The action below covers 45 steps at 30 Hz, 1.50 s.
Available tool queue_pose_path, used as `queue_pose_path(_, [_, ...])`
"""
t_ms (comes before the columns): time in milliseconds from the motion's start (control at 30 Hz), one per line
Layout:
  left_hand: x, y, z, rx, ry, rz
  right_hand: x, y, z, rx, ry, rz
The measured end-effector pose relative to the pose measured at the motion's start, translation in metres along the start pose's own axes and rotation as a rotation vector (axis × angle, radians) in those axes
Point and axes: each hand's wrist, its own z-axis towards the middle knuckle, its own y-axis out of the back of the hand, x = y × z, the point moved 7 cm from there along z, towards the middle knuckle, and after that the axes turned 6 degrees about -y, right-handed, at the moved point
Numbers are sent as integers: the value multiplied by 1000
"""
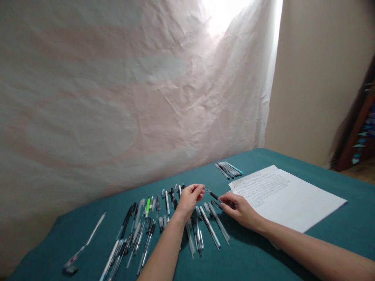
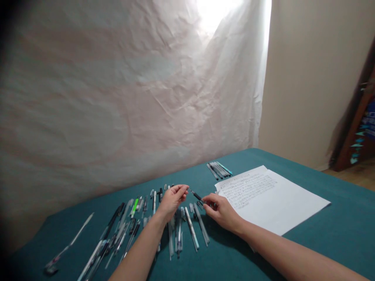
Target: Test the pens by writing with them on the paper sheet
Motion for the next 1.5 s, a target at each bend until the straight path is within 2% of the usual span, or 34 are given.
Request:
queue_pose_path(400, [-6, -9, -4, 60, -15, 5, 0, 0, 0, -15, 26, -42])
queue_pose_path(567, [2, -18, -9, 51, 20, -140, 3, 2, -1, -56, 60, -39])
queue_pose_path(833, [20, -23, -16, -44, 127, -407, -5, 6, -2, -132, 20, 52])
queue_pose_path(1100, [22, -25, -19, -53, 194, -532, -4, 3, -3, -77, 11, 42])
queue_pose_path(1233, [23, -24, -19, -59, 200, -557, -6, 2, -5, -91, -4, 68])
queue_pose_path(1500, [27, -24, -19, -51, 211, -574, -2, -2, -3, -13, 13, 8])
